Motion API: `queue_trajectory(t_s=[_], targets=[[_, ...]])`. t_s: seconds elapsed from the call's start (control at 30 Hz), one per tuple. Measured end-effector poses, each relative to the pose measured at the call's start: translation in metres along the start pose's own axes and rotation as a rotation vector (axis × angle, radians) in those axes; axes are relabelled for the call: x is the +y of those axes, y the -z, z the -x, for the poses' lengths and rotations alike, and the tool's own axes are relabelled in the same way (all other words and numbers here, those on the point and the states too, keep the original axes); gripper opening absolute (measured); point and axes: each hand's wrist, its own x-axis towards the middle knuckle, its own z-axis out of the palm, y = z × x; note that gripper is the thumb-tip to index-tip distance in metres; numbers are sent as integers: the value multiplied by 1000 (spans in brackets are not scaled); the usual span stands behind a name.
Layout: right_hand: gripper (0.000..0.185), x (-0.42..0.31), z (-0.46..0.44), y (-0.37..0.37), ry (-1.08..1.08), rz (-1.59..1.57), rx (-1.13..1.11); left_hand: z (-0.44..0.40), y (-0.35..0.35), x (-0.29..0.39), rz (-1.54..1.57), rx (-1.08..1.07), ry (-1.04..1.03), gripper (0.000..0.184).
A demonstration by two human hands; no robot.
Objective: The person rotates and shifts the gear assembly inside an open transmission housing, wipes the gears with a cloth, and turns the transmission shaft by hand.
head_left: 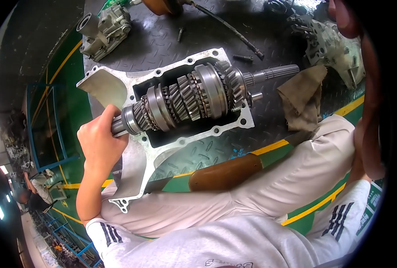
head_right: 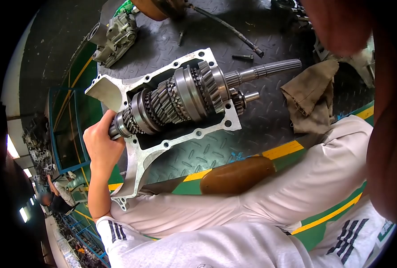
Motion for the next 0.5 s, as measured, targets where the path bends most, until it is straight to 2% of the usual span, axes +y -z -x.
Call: queue_trajectory(t_s=[0.23,0.33,0.4,0.47,0.5], targets=[[32,15,-16,9,-4,38,-134,0,1,0,5,-16,10,27],[32,39,-34,19,-48,77,-431,-1,1,0,-17,-47,39,27],[34,62,-38,15,48,167,-657,-3,5,0,6,-21,15,24],[42,85,-43,6,-72,-20,-812,-1,4,-1,23,-22,20,22],[39,96,-41,-4,-23,4,-846,2,6,1,28,-23,17,22]])
